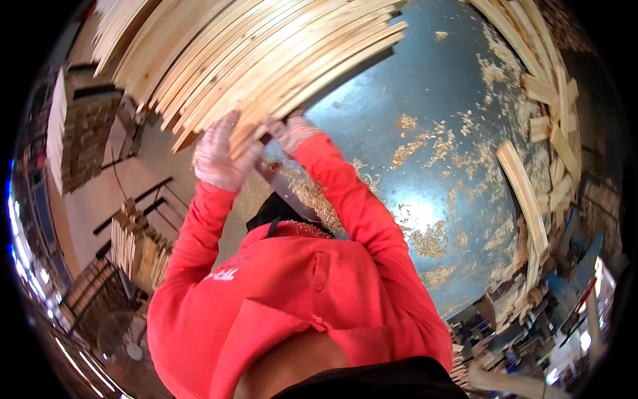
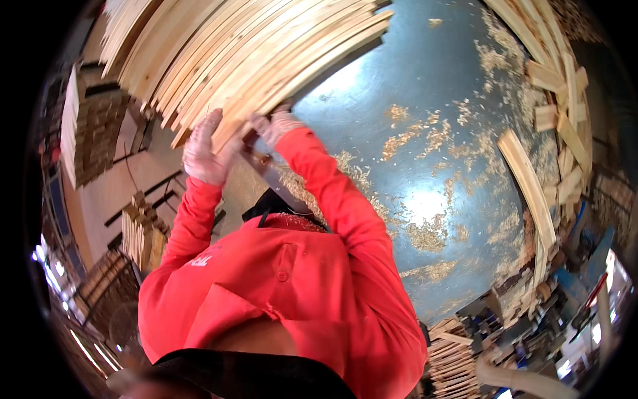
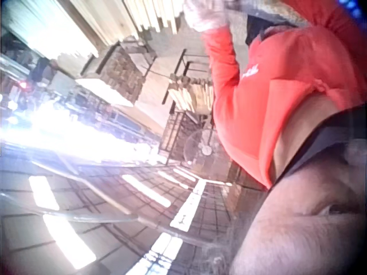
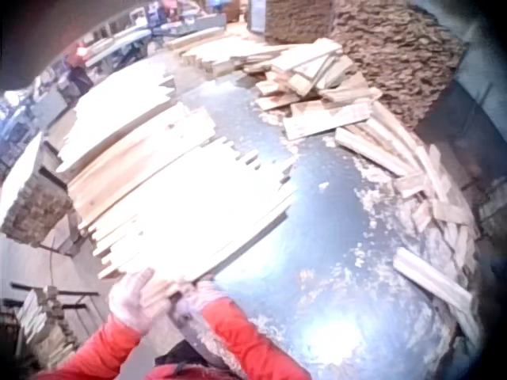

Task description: The person picks up thin wooden planks from a pile on a metal table and stacks them neatly. They repeatedly pick up individual planks or small groups, align them, and place them onto a growing stack.

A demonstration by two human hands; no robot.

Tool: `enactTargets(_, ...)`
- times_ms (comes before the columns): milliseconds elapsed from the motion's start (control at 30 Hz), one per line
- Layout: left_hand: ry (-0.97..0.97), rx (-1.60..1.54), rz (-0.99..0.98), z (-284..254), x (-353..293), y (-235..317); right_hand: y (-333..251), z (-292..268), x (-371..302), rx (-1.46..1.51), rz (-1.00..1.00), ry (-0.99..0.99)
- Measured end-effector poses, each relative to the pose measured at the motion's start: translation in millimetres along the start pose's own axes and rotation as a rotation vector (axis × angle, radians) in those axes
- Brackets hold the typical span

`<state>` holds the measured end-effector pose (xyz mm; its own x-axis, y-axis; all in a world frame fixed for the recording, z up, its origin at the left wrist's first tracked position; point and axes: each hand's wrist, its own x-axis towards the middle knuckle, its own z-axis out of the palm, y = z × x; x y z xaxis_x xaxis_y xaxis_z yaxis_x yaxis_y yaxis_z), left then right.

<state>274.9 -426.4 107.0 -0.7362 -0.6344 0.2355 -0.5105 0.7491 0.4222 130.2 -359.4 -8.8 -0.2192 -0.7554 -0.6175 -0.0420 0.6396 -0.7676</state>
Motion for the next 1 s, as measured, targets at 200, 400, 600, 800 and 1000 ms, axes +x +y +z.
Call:
enactTargets(200, -0.455, 0.583, 0.051, 71, 51, -9, 22, -136, -56, -0.586, -0.097, 0.109)
enactTargets(400, -0.187, 0.44, 0.235, 85, 37, 19, 173, -395, -134, -1.245, 0.226, 1.099)
enactTargets(600, -0.25, 0.021, 0.57, 151, 65, 191, 206, -444, -162, -1.125, 0.361, 0.733)
enactTargets(800, -1.068, 0.516, 0.46, 235, 57, 337, 149, -334, -229, -1.252, -0.139, -0.06)
enactTargets(1000, -1.219, -0.324, -0.091, 269, 28, 295, 307, -480, -334, -1.415, 0.394, 1.022)
